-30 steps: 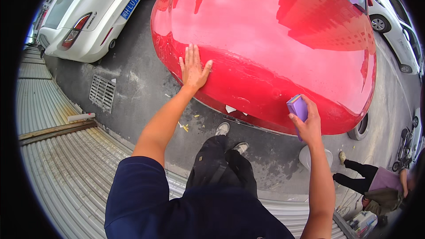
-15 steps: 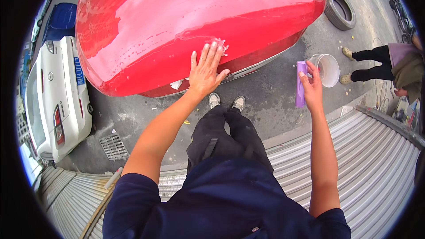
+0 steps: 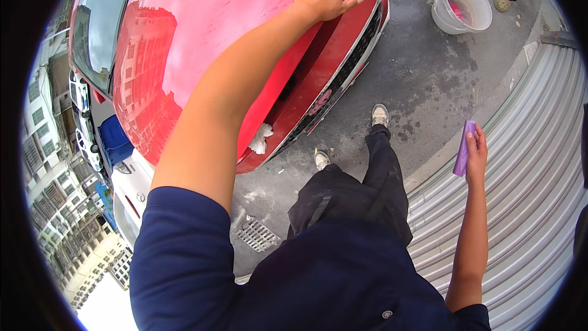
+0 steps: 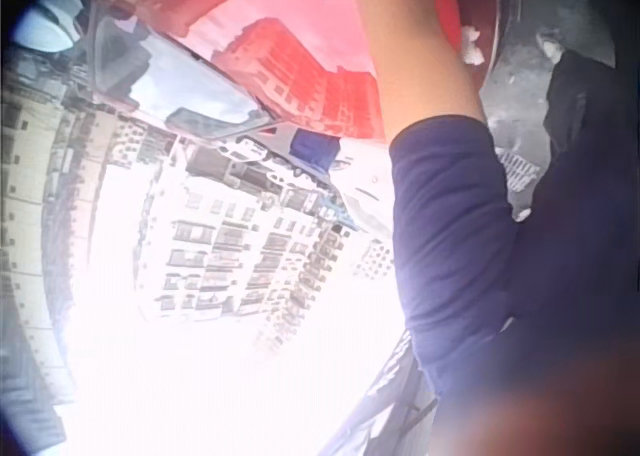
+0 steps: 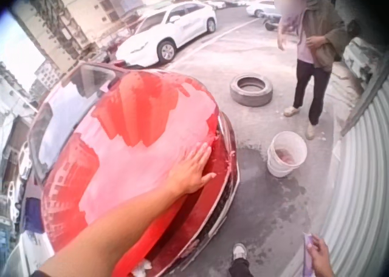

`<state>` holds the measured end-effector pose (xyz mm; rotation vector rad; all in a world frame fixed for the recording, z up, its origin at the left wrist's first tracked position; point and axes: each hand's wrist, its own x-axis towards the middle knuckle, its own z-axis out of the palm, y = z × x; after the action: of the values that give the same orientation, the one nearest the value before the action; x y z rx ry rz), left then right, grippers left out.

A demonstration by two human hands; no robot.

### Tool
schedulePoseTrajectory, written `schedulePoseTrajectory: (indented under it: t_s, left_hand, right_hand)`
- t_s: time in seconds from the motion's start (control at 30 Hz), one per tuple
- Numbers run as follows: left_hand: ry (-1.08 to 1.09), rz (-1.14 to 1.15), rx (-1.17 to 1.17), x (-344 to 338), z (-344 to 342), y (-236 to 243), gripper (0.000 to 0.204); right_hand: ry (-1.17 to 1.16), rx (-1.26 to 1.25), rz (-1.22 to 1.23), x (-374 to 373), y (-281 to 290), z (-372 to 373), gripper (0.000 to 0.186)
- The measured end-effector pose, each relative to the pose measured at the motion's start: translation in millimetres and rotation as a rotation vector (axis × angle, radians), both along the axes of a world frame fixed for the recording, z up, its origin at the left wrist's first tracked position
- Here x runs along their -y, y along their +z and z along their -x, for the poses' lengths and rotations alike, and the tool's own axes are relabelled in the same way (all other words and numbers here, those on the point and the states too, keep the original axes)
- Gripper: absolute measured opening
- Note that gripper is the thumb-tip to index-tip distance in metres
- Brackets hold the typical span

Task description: The person wets a purple sanding block in a bucket of water and then sands the hood of a red car. They repeatedly rub the sanding block over the hood surface while occasionally dipping it back into the water.

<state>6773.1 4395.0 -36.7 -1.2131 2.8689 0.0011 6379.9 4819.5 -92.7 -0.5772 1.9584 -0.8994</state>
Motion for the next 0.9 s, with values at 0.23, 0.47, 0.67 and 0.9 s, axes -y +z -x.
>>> schedulePoseTrajectory:
  t_s: [0.23,0.47,0.67,0.9]
  left_hand:
    - [-0.146,0.034,0.195,-116.1,-109.9,17.5,0.088]
    - [-0.320,-0.012,-0.001,-278.3,-306.1,16.1,0.084]
    - [-0.414,-0.198,0.100,-375.2,-464.6,33.8,0.083]
    - [-0.250,-0.174,0.125,-398.0,-561.4,36.0,0.084]
  right_hand:
    - [0.103,-0.007,0.054,20.2,16.0,-100.1,0.058]
    - [0.190,-0.090,0.357,16.1,82.9,-318.9,0.056]
    - [0.151,-0.030,0.247,-60.7,86.0,-495.5,0.055]
    - [0.084,-0.095,0.323,-118.1,46.8,-578.5,0.056]
